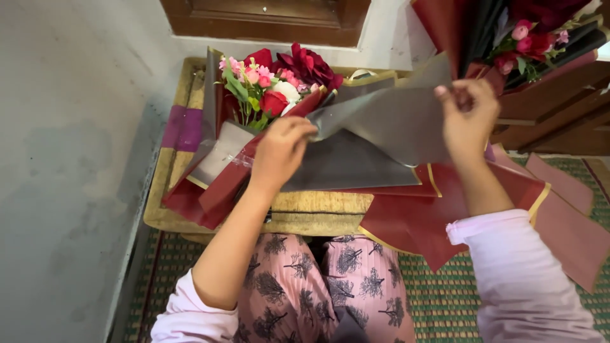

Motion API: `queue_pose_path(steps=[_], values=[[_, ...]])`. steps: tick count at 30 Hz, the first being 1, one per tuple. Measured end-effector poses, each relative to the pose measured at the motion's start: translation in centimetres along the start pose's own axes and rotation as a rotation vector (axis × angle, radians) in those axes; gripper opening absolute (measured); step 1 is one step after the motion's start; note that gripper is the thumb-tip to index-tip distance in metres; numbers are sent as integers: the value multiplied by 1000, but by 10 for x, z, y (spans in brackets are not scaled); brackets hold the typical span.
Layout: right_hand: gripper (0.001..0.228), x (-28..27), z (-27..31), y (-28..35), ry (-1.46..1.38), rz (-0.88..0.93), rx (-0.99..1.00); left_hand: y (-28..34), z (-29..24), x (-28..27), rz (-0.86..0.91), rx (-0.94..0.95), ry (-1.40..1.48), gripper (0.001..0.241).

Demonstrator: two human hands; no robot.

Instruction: Wrapping a bouquet of flowers with decorative paper and securing it with tape.

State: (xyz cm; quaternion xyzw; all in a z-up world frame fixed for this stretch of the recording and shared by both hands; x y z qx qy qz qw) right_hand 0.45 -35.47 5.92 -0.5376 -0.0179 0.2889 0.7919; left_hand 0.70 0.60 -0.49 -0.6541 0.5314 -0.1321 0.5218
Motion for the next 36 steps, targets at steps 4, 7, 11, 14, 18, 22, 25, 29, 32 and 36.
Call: queue_pose_path(steps=[4,7,11,14,18,22,25,29,32,36], values=[[21,-15,21,-24,-167,-21,11,-49,-28,-41,-192,-162,22,25],[22,-28,33,-42,-228,-72,-23,-69,-32,-57,-318,-105,33,12],[20,-42,43,-59,-337,-92,118,-91,-60,-88,-429,-79,87,18],[21,-55,71,-64,-486,-69,136,-97,-72,-103,-491,-23,65,21],[21,-62,97,-59,-571,-7,42,-98,-77,-113,-513,42,8,21],[25,-53,97,-61,-502,76,49,-100,-60,-110,-485,23,-12,16],[19,-55,93,-69,-564,106,74,-108,-62,-120,-522,98,-50,16],[21,-69,101,-72,-521,78,25,-114,-96,-155,-658,247,-53,25],[32,-71,91,-68,-560,70,77,-110,-95,-157,-671,304,-132,28],[35,-69,93,-62,-494,81,-46,-97,-56,-125,-515,222,-247,23]])
Point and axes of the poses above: each hand's wrist, its own y-axis away from the middle knuckle, its own x-axis out of the palm, z = x × y, the point moved 5 cm from there along -y, towards the middle knuckle, and after that the axes turned 14 degrees about -z, right-handed, at the moved point
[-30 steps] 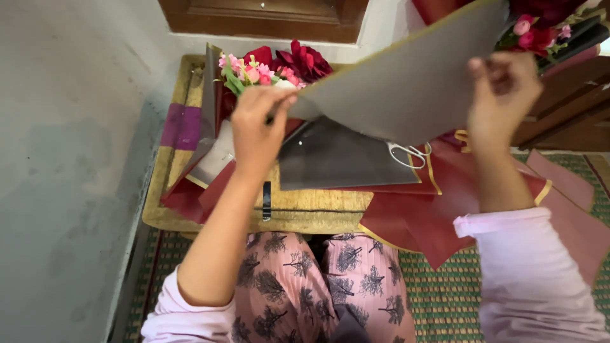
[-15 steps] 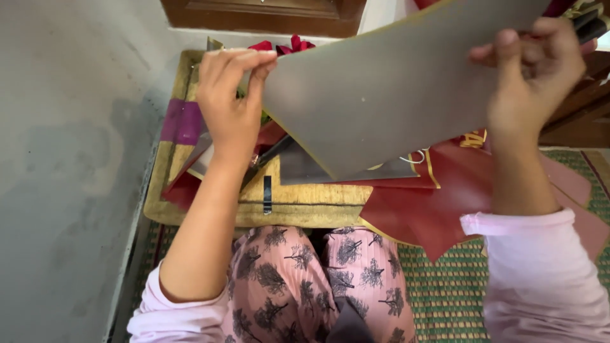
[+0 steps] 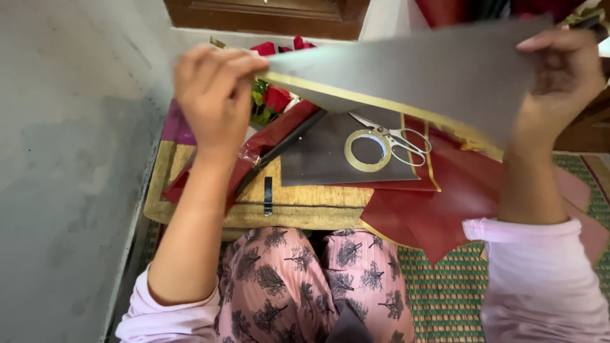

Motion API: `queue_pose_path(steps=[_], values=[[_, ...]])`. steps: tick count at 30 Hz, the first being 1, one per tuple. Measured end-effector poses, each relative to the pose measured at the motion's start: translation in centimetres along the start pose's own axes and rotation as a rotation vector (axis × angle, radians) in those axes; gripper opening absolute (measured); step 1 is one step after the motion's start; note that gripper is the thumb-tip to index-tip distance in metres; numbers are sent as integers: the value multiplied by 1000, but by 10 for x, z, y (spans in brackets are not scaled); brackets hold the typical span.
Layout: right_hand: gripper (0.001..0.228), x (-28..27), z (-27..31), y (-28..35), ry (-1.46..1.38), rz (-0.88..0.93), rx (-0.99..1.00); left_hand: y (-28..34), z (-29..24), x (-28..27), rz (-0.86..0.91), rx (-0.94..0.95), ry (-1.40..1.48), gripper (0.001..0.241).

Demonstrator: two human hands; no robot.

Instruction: Wrapping a bouquet of flowers with decorative paper and securing it with tape.

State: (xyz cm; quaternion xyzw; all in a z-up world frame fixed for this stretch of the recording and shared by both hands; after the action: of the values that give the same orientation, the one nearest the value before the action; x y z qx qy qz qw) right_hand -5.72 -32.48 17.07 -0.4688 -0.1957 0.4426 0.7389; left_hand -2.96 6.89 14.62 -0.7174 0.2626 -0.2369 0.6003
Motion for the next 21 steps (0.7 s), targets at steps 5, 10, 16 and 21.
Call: queue_pose_path(steps=[5,10,16,21], values=[[21,7,-10,-4,119,62,0,48,9,34,210,-108,-53,23],[10,-3,-64,-6,220,37,278,111,-57,53,498,257,-91,11],[9,-26,-93,-10,519,-89,6,223,-36,76,1184,45,-35,43],[17,-60,-126,-17,621,-194,-125,204,-36,83,1219,124,-4,14]])
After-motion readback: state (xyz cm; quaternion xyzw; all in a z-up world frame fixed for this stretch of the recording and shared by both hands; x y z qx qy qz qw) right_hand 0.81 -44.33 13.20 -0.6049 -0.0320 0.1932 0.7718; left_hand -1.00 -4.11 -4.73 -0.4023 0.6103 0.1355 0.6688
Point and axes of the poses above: each hand's wrist, its own y-axis away from the middle knuckle, its own x-axis out of the palm, z = x × y, the point moved 5 cm from there along -y, towards the middle knuckle, and after that the axes turned 14 degrees about -z, right-handed, at the moved point
